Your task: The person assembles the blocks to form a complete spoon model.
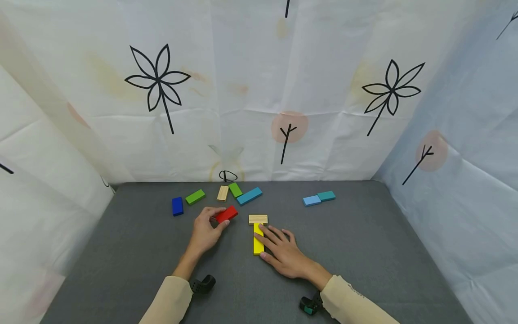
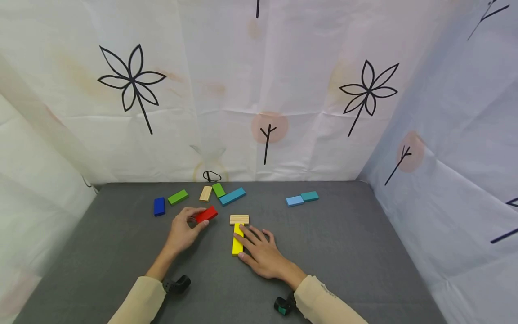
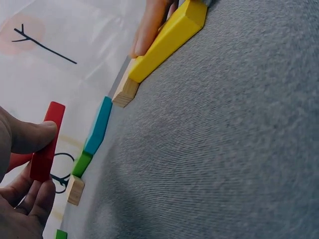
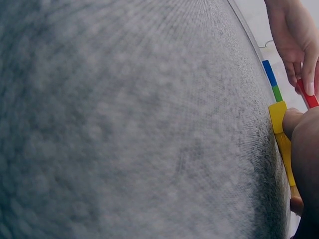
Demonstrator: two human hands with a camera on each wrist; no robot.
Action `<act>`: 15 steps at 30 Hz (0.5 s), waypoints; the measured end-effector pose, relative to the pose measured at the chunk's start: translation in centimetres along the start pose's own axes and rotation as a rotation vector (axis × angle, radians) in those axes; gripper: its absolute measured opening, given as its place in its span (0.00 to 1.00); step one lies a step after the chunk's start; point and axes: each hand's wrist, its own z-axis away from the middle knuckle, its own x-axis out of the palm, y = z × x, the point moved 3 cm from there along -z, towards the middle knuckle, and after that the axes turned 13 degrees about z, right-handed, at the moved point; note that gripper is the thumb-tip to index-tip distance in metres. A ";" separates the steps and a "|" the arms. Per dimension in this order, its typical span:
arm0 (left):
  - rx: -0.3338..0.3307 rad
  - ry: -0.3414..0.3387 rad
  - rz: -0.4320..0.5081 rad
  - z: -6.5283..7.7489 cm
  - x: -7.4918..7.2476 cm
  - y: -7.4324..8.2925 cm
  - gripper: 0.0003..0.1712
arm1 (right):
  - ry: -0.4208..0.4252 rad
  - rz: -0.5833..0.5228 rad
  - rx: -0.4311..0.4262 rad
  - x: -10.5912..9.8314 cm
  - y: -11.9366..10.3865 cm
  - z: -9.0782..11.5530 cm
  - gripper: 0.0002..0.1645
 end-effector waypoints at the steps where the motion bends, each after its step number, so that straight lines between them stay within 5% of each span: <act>1: -0.007 -0.007 -0.005 0.1 0.1 0.0 0.22 | 0.002 0.000 0.000 0.0 0.0 0.0 0.34; 15: -0.024 -0.069 -0.035 1.3 1.2 -0.4 0.21 | 0.003 -0.018 0.005 -0.1 0.0 0.0 0.33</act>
